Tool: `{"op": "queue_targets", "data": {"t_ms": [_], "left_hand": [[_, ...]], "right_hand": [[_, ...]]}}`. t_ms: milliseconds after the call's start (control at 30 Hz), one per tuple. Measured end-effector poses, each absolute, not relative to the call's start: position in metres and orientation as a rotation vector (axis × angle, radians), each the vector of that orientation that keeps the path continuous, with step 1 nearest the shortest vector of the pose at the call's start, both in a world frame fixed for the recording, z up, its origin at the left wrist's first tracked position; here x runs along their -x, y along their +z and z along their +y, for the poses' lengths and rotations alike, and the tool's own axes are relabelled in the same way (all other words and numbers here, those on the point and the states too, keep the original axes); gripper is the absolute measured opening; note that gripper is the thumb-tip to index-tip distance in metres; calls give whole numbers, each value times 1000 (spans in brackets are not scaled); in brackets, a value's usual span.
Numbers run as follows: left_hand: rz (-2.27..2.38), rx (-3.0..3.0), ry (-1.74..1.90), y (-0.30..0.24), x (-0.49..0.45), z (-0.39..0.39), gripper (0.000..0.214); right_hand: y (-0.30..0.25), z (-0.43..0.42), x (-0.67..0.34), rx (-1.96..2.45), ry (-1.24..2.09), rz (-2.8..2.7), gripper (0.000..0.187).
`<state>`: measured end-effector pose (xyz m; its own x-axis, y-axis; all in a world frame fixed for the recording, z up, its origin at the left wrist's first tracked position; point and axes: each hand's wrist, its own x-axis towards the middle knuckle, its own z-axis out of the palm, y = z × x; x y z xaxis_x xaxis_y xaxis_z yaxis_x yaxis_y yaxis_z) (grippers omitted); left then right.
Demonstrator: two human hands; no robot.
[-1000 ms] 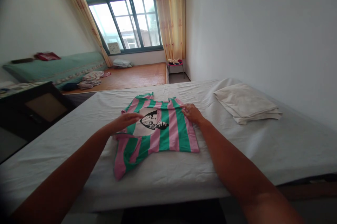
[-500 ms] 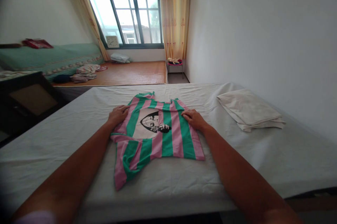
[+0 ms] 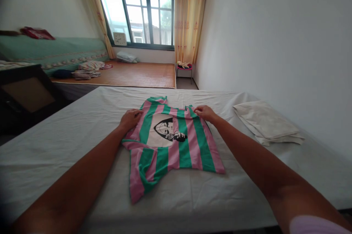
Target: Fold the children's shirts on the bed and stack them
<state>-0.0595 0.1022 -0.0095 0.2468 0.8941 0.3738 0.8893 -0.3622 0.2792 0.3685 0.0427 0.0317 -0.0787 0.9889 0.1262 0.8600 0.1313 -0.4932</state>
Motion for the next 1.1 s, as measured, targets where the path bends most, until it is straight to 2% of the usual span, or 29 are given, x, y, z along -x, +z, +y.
{"op": "queue_targets", "data": {"t_ms": [133, 300, 500, 567, 700, 833, 967, 1100], "left_hand": [[1748, -2506, 749, -6, 59, 98, 34], [1769, -2483, 745, -2, 58, 95, 35], [1831, -2457, 701, 2, 55, 90, 33], [1858, -2438, 681, 4, 55, 89, 33], [2017, -2322, 731, 6, 58, 88, 37], [2034, -2330, 646, 7, 58, 88, 35], [2014, -2357, 651, 6, 57, 89, 35], [2021, -2347, 667, 2, 58, 93, 35]], "right_hand": [[32, 77, -373, 1918, -3, -1925, 39], [-4, 101, -366, 2114, 14, -1858, 56], [-8, 118, -359, 2000, 59, -1905, 25], [-3, 122, -365, 1993, 77, -1825, 20], [-3, 119, -386, 2114, -27, -1518, 20], [-9, 107, -381, 2084, -58, -1509, 24], [1, 105, -342, 1877, -263, -1708, 30], [13, 116, -289, 1656, -189, -2073, 32]]}}
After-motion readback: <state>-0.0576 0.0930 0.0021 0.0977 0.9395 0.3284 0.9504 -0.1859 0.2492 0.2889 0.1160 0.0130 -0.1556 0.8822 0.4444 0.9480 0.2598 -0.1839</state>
